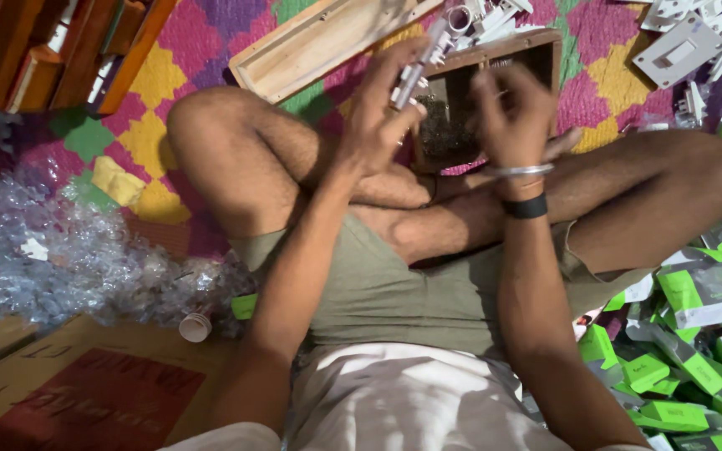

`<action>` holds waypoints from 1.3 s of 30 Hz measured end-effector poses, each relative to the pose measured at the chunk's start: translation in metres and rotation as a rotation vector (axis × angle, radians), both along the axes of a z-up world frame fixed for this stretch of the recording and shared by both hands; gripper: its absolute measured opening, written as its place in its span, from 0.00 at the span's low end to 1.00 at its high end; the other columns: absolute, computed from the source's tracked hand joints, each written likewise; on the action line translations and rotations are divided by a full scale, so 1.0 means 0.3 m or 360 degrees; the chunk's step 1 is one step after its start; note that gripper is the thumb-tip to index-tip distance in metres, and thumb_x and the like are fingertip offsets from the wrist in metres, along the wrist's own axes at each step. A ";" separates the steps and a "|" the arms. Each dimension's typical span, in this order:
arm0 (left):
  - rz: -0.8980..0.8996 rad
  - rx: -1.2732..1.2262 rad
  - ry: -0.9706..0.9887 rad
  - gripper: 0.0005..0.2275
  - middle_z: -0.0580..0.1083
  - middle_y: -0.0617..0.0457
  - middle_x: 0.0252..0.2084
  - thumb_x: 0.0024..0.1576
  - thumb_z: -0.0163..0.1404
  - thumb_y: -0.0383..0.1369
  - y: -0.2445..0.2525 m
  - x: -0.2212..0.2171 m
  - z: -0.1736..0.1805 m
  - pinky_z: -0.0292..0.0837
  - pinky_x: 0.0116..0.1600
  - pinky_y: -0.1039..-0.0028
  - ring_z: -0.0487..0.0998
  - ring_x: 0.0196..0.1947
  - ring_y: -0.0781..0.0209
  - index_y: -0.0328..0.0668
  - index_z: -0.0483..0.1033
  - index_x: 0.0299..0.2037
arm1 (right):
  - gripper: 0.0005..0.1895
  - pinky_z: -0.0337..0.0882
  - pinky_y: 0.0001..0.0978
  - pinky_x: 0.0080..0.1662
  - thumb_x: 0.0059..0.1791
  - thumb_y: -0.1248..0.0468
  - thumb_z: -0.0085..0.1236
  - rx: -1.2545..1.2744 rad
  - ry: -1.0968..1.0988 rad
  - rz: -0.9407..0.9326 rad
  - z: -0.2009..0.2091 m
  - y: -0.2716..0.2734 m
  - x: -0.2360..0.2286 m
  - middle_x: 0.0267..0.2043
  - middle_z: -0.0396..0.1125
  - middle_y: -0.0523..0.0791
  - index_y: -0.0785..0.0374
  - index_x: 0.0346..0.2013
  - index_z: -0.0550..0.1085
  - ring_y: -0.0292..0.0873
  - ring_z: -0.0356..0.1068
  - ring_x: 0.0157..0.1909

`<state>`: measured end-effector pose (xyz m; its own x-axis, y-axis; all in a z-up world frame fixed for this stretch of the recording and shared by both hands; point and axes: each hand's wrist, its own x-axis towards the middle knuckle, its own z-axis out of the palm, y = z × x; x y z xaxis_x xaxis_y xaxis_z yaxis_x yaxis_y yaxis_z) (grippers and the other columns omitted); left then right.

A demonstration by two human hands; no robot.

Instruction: The person sits on a colorful mat and assembles electrical switchboards by inserting white switch modules into red and pink plastic frames. They secure each module with screws from a wooden box using a screwdriver, then place the completed boards aside.

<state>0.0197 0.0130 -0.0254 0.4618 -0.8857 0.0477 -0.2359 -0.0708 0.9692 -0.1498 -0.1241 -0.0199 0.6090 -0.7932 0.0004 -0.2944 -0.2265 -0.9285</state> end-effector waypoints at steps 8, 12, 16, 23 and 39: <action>0.0046 -0.0450 0.1982 0.27 0.70 0.36 0.63 0.61 0.47 0.36 0.023 0.042 -0.011 0.80 0.41 0.60 0.77 0.51 0.50 0.39 0.59 0.71 | 0.05 0.71 0.53 0.30 0.47 0.62 0.60 -0.0949 0.0985 0.0424 -0.100 0.139 0.097 0.35 0.70 0.51 0.59 0.36 0.78 0.59 0.73 0.30; -0.0071 -0.0499 0.2461 0.25 0.74 0.35 0.60 0.63 0.44 0.37 0.016 0.029 -0.001 0.81 0.42 0.61 0.80 0.51 0.50 0.28 0.63 0.68 | 0.11 0.71 0.53 0.30 0.47 0.53 0.62 -0.0873 0.0959 0.0456 -0.084 0.145 0.098 0.32 0.70 0.52 0.57 0.32 0.80 0.59 0.72 0.29; -0.0177 -0.0532 0.2488 0.25 0.73 0.35 0.62 0.64 0.44 0.37 0.013 0.027 -0.005 0.80 0.44 0.61 0.79 0.51 0.51 0.28 0.63 0.69 | 0.04 0.73 0.49 0.34 0.45 0.61 0.61 -0.0712 0.0800 0.0303 -0.077 0.128 0.074 0.33 0.73 0.50 0.55 0.32 0.82 0.57 0.74 0.33; -0.0255 -0.0406 0.2591 0.25 0.74 0.36 0.61 0.63 0.43 0.38 0.018 0.006 0.008 0.80 0.44 0.61 0.79 0.53 0.51 0.28 0.64 0.68 | 0.05 0.67 0.25 0.29 0.50 0.65 0.65 0.0563 -0.0075 -0.0165 -0.028 0.015 0.032 0.31 0.74 0.41 0.64 0.37 0.80 0.34 0.72 0.30; -0.0040 -0.0134 0.2446 0.18 0.77 0.46 0.48 0.61 0.47 0.36 0.014 -0.057 -0.050 0.79 0.38 0.59 0.79 0.42 0.57 0.38 0.70 0.60 | 0.05 0.60 0.20 0.25 0.54 0.66 0.62 0.1192 -0.0571 -0.0361 -0.001 0.013 0.068 0.29 0.71 0.42 0.65 0.39 0.77 0.31 0.67 0.26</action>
